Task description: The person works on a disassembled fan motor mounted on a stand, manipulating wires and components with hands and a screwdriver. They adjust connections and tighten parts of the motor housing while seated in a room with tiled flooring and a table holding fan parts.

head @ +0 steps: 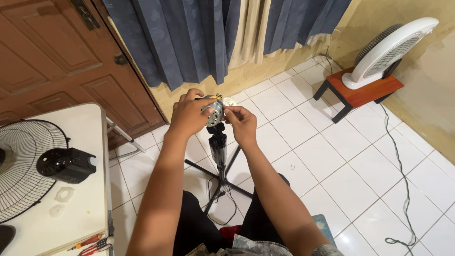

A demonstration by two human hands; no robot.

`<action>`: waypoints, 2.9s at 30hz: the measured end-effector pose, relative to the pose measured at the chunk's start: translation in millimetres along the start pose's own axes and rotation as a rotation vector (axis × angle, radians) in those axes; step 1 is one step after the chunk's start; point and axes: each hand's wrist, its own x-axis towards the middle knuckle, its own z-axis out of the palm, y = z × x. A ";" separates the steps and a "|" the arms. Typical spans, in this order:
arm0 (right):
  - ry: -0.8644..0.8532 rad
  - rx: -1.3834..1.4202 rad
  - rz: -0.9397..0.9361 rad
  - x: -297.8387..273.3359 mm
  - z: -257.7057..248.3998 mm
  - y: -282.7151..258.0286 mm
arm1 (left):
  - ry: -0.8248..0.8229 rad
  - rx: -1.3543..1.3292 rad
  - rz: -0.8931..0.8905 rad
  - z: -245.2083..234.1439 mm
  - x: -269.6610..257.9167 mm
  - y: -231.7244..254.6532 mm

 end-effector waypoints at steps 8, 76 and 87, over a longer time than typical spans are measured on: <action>0.069 -0.069 -0.019 -0.2 1.8 -0.9 | 0.099 0.184 -0.060 1.3 -18.8 33.9; 0.136 -0.090 -0.044 -110.7 -60.1 -51.1 | 0.268 -0.329 -0.121 25.4 -75.7 36.7; 0.018 -0.457 -0.378 -127.8 -46.7 -104.4 | 0.227 -0.305 -0.071 3.9 -113.2 58.1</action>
